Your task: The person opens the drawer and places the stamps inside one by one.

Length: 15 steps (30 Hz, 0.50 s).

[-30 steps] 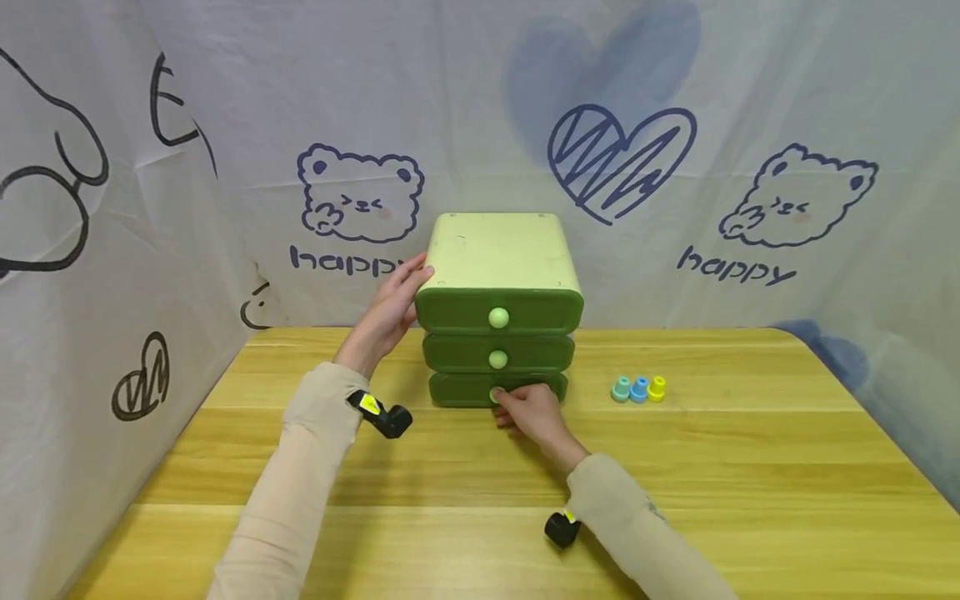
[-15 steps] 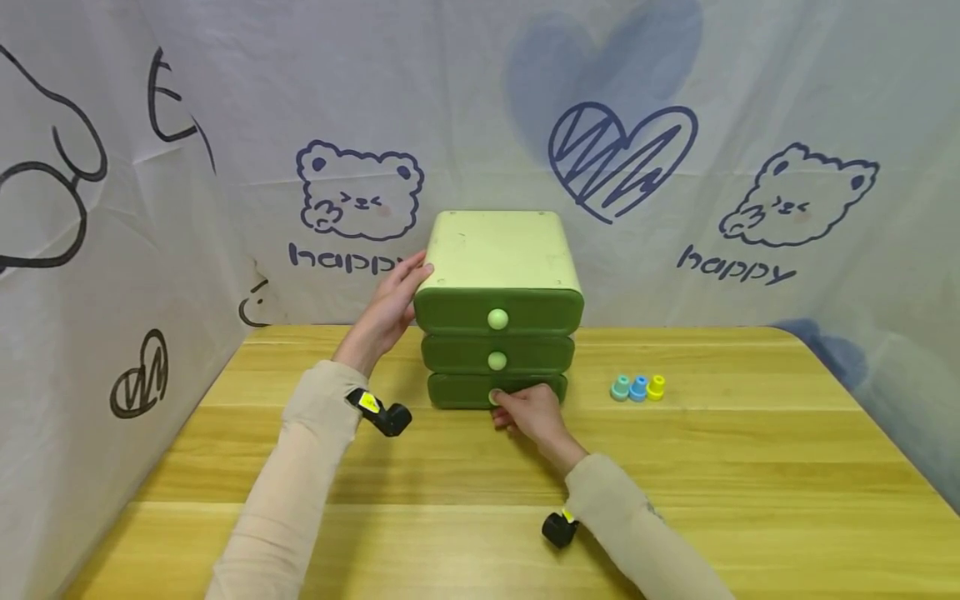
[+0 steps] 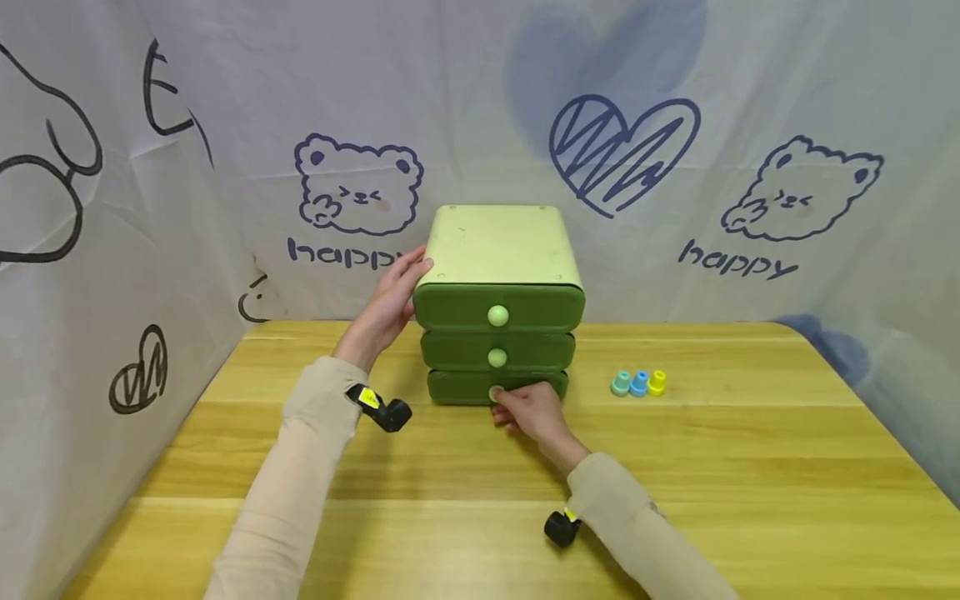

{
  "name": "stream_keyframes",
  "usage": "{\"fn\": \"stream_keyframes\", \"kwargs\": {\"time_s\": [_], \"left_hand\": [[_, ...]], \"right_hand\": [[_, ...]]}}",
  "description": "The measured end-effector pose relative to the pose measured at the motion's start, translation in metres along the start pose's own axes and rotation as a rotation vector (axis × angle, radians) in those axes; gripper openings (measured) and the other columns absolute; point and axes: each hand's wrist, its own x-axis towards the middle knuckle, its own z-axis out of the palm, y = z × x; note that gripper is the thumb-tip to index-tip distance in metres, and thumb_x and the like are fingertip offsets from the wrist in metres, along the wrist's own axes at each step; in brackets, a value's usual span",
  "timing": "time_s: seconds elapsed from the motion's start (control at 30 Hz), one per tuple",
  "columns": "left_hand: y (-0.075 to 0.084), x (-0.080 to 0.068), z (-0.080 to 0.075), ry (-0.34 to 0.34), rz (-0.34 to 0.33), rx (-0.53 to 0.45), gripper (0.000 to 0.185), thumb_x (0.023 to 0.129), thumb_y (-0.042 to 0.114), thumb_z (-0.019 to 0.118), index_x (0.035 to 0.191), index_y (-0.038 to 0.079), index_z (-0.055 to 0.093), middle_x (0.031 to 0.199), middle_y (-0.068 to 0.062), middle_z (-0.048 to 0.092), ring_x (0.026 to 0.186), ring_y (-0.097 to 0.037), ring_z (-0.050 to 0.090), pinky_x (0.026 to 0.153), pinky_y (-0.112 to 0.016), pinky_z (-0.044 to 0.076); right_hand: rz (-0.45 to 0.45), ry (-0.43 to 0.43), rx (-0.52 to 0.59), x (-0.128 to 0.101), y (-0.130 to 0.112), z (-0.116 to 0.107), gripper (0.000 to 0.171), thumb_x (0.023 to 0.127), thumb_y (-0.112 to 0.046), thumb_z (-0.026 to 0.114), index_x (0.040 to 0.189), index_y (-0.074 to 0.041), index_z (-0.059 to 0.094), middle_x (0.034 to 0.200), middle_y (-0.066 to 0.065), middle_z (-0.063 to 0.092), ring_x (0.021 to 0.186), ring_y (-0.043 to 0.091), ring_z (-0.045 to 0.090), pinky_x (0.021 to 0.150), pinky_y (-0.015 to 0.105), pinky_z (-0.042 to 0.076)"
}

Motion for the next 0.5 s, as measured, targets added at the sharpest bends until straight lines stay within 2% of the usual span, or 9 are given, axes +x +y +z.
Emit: {"fn": "stream_keyframes", "kwargs": {"time_s": [0.5], "left_hand": [[0.0008,-0.0007,0.0010,0.009,-0.002,-0.009,0.058,0.101,0.027,0.050,0.153,0.013,0.027,0.156,-0.006,0.026,0.136,-0.021,0.031,0.109,-0.039,0.033]], "right_hand": [[-0.030,-0.027,-0.055,-0.0008,0.0008,-0.0012,0.027,0.091,-0.014,0.067,0.082,0.010,0.074,0.071,0.014,0.070,0.061,0.018,0.068,0.050,0.026,0.055]]}}
